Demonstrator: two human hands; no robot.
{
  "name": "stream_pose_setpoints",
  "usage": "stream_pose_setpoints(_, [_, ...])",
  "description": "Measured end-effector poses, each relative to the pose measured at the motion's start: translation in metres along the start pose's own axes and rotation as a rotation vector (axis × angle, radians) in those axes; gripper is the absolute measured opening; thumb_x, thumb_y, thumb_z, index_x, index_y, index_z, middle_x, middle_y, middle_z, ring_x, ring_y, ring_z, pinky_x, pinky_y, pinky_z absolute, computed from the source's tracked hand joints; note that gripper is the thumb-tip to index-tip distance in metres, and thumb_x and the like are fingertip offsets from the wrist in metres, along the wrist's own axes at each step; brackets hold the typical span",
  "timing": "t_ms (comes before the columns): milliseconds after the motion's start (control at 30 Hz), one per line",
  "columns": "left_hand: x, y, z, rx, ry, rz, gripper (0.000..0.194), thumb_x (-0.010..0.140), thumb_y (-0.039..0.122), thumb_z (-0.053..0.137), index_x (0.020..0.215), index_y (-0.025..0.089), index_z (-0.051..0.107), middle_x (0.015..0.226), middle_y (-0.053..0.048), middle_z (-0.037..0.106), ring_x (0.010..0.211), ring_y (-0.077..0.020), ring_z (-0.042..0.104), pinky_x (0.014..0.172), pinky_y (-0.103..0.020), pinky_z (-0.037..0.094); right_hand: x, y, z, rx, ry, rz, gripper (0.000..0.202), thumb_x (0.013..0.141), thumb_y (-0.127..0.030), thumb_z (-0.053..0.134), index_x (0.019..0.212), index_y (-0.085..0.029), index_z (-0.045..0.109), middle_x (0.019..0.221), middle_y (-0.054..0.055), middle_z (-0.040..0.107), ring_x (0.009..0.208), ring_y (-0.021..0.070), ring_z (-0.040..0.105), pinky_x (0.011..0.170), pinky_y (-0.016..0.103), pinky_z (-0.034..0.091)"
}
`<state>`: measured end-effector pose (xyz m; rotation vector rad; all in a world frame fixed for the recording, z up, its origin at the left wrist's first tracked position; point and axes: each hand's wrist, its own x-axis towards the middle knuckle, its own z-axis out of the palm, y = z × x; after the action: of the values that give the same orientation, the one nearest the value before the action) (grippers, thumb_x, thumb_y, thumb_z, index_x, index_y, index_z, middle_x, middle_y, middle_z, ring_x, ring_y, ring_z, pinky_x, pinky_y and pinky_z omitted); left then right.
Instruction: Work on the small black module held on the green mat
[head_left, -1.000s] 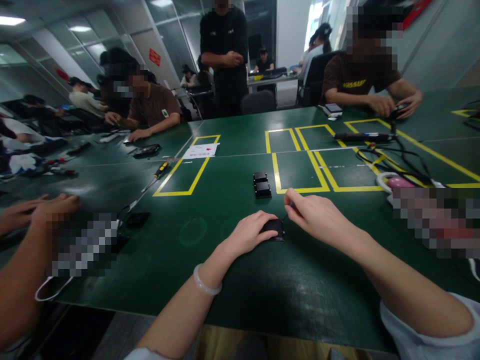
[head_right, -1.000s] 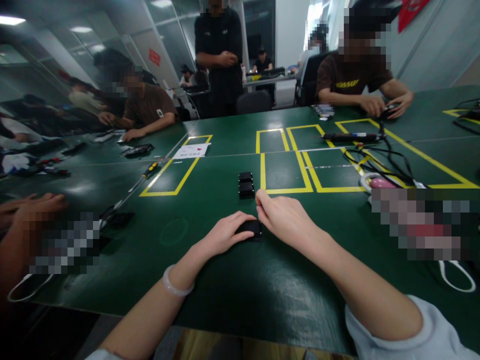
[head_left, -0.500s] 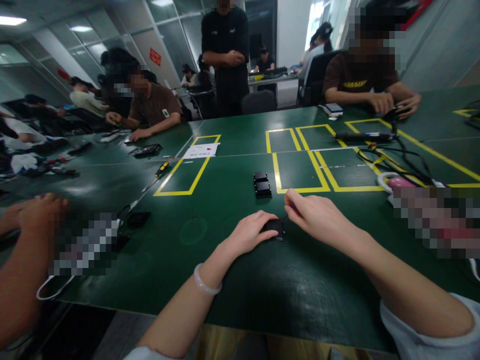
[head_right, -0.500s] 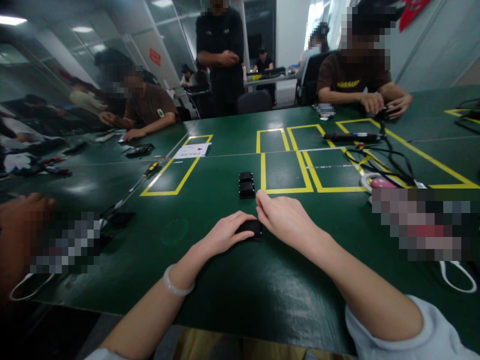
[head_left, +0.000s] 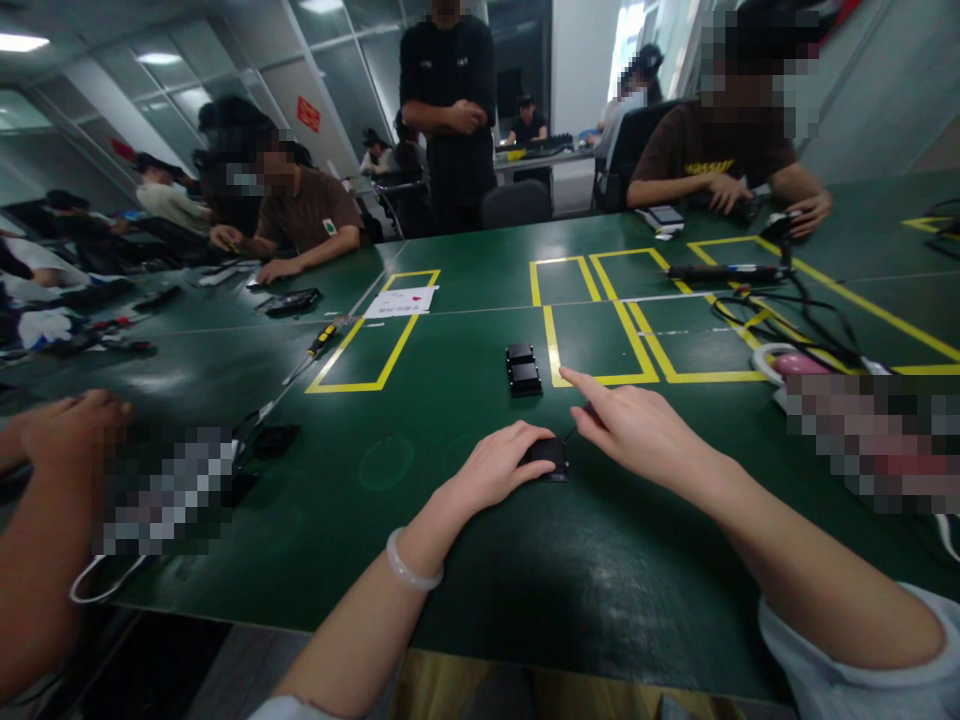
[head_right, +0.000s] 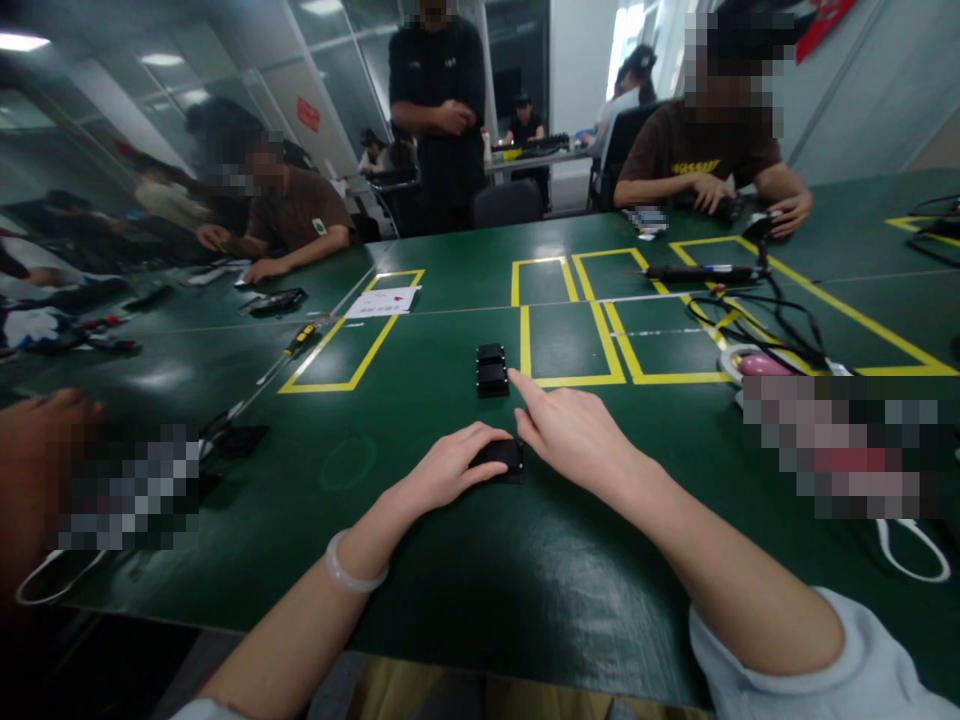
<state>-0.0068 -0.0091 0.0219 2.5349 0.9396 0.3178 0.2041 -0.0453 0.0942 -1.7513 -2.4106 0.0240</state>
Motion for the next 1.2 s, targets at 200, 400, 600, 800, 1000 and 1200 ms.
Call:
stream_pose_setpoints(200, [0.0006,0.0003,-0.0009,0.000,-0.008,0.001,0.035,0.095,0.043,0.051,0.124,0.024,0.053,0.116,-0.006,0.059,0.107,-0.0225,0.059,0.093,-0.035,0.049,-0.0004,-0.0020,-0.0026,0.065,0.000,-0.007,0.029,0.096,-0.030,0.035,0.116,-0.017,0.052,0.077,0.004,0.069,0.070,0.0209,0.065,0.059,0.029,0.032])
stream_pose_setpoints(400, [0.0002,0.0008,-0.0010,0.005,-0.003,-0.005,0.035,0.096,0.044,0.050,0.124,0.024,0.053,0.115,-0.006,0.059,0.106,-0.0226,0.059,0.092,-0.035,0.049,0.0008,-0.0018,-0.0006,0.088,-0.011,-0.039,0.021,0.098,-0.035,0.036,0.099,-0.020,0.050,0.075,0.003,0.067,0.065,0.0183,0.061,0.056,0.027,0.028])
stream_pose_setpoints(600, [0.0001,0.0013,-0.0010,0.003,-0.004,-0.007,0.035,0.096,0.045,0.049,0.124,0.024,0.052,0.115,-0.006,0.059,0.106,-0.0223,0.059,0.092,-0.035,0.049,-0.0015,-0.0025,0.0001,0.104,-0.009,-0.081,0.015,0.097,-0.030,0.037,0.101,-0.020,0.048,0.078,0.002,0.066,0.064,0.0175,0.060,0.055,0.027,0.027])
stream_pose_setpoints(800, [-0.0002,0.0003,-0.0002,0.000,0.004,-0.001,0.035,0.096,0.045,0.049,0.124,0.024,0.052,0.115,-0.006,0.059,0.106,-0.0223,0.059,0.092,-0.035,0.049,-0.0035,-0.0037,-0.0023,0.145,0.014,-0.098,0.012,0.095,-0.029,0.039,0.101,-0.020,0.047,0.082,0.002,0.067,0.068,0.0168,0.061,0.057,0.027,0.030])
stream_pose_setpoints(1000, [0.0002,-0.0002,0.0003,0.005,-0.002,-0.002,0.035,0.096,0.045,0.049,0.124,0.024,0.053,0.115,-0.006,0.059,0.105,-0.0222,0.059,0.093,-0.035,0.049,0.0001,-0.0039,0.0010,0.031,0.004,-0.050,0.024,0.099,-0.040,0.035,0.096,-0.021,0.050,0.074,0.003,0.067,0.064,0.0195,0.061,0.054,0.028,0.027])
stream_pose_setpoints(1200, [0.0009,0.0017,-0.0005,0.009,-0.007,-0.009,0.035,0.096,0.045,0.049,0.124,0.024,0.052,0.115,-0.006,0.059,0.106,-0.0225,0.059,0.093,-0.035,0.049,-0.0021,0.0013,0.0020,0.121,0.028,-0.107,0.011,0.097,-0.028,0.038,0.098,-0.021,0.046,0.083,0.002,0.066,0.070,0.0175,0.061,0.056,0.027,0.030])
